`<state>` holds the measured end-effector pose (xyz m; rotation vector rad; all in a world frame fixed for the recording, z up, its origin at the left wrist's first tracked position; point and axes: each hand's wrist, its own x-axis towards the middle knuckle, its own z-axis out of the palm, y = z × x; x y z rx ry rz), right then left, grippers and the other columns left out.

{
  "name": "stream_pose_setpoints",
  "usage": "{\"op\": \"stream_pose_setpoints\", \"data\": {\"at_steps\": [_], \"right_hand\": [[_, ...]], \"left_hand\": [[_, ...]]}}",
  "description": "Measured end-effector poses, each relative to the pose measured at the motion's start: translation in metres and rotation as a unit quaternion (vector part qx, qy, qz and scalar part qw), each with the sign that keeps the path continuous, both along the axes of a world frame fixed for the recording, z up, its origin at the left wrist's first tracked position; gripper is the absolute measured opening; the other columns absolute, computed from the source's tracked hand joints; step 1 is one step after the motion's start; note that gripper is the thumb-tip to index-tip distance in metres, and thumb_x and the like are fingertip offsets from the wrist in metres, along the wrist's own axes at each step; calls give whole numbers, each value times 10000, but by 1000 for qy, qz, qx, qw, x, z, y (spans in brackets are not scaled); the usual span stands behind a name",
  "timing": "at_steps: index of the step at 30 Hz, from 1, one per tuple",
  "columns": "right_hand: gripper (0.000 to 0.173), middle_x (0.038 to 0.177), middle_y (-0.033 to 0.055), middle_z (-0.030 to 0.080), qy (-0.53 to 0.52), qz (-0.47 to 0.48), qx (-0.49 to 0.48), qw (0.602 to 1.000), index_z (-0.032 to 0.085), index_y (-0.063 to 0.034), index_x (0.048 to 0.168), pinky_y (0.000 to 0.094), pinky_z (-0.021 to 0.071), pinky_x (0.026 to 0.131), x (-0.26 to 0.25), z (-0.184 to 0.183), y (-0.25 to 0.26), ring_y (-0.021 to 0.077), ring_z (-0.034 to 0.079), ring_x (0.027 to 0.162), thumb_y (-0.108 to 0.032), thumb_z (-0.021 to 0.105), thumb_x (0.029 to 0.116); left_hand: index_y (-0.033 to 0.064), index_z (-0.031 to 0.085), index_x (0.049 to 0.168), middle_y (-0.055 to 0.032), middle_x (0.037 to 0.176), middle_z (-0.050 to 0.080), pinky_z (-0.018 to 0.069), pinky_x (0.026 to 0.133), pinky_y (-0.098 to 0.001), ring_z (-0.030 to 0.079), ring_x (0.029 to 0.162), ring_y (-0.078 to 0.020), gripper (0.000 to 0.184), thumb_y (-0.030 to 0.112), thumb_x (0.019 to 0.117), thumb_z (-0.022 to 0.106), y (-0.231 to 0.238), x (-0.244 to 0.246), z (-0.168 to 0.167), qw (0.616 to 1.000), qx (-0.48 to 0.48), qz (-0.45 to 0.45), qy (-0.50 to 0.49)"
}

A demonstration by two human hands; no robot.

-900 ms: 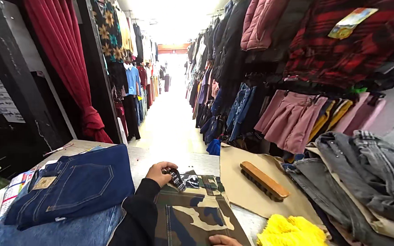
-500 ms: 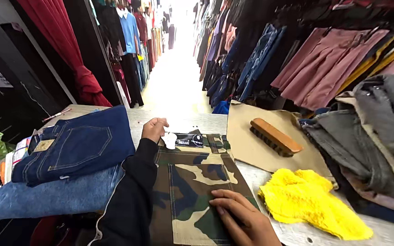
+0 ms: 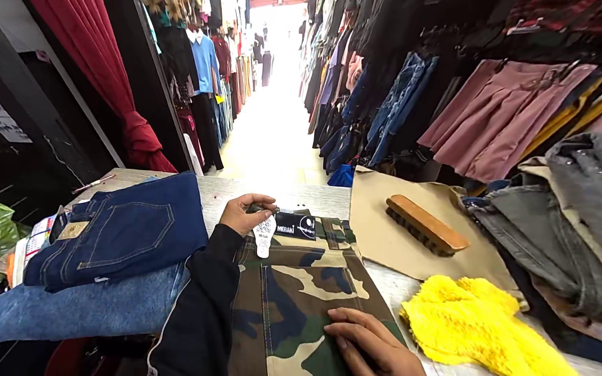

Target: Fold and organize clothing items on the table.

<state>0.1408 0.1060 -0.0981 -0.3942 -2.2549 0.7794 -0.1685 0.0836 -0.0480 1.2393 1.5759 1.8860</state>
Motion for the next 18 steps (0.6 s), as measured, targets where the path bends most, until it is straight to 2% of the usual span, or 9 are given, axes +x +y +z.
{"op": "stream_pose_setpoints", "data": {"at_steps": [4,9,11,12,13,14,15,17,18], "right_hand": [[162,1104,149,738,4,3,11,1000,777,-35,939,222,502,1015,-1,-2,2,151,677,1118,-50,620,903],[148,1062,184,740,1,-9,11,1000,775,-5,906,246,511,1002,-3,2,-1,194,693,1080,-13,631,869],[144,1047,213,738,0,-10,14,1000,773,16,899,280,525,990,-5,4,-3,240,707,1051,14,638,851],[141,1048,225,735,-2,-8,18,1000,771,19,896,284,524,988,-6,5,-2,254,708,1047,25,640,846],[141,1062,237,729,-3,-8,22,1000,771,20,902,291,524,991,-8,5,-2,268,706,1055,36,644,844],[148,1091,252,717,-2,-12,24,1000,774,20,920,308,524,1002,-9,4,-2,287,699,1075,42,651,840],[169,1147,282,693,4,-21,22,1000,770,29,959,348,518,1029,-9,3,-2,324,681,1121,40,658,834],[330,1313,381,569,31,-54,18,998,695,95,1140,448,464,1101,-9,1,0,426,581,1260,-37,680,838],[480,1368,430,495,53,-84,15,995,611,150,1235,484,433,1120,-10,0,1,466,524,1310,-109,694,840]], "left_hand": [[-49,701,1081,-81,988,771,591,878,-270,728,932,-102,312,-178,798,665,0,0,1,998,53,-15,-26],[-43,693,1094,-106,1024,776,595,909,-306,744,967,-152,320,-156,800,639,2,-1,-1,989,117,-58,-66],[-47,620,1237,-160,1198,717,576,956,-358,715,1079,-207,401,34,844,619,2,-6,-3,988,93,-97,-80],[-64,530,1364,-187,1296,659,547,977,-368,676,1131,-206,525,150,888,585,0,-8,-1,992,30,-107,-66],[-68,452,1451,-197,1334,618,509,993,-374,633,1144,-192,605,223,932,561,-2,-6,2,991,-53,-107,-51],[-71,427,1458,-188,1270,638,520,968,-370,641,1085,-174,598,200,951,589,-4,-1,7,985,-120,-107,-59],[-73,462,1404,-155,1165,671,548,916,-349,662,998,-146,573,134,902,648,-7,5,13,981,-157,-100,-57],[-61,586,1239,-117,1013,719,590,857,-348,699,901,-135,508,0,770,771,-25,23,30,985,-161,-56,-15],[-53,629,1161,-87,955,732,605,826,-320,709,865,-106,485,-4,712,808,-38,33,38,989,-135,-45,33]]}}
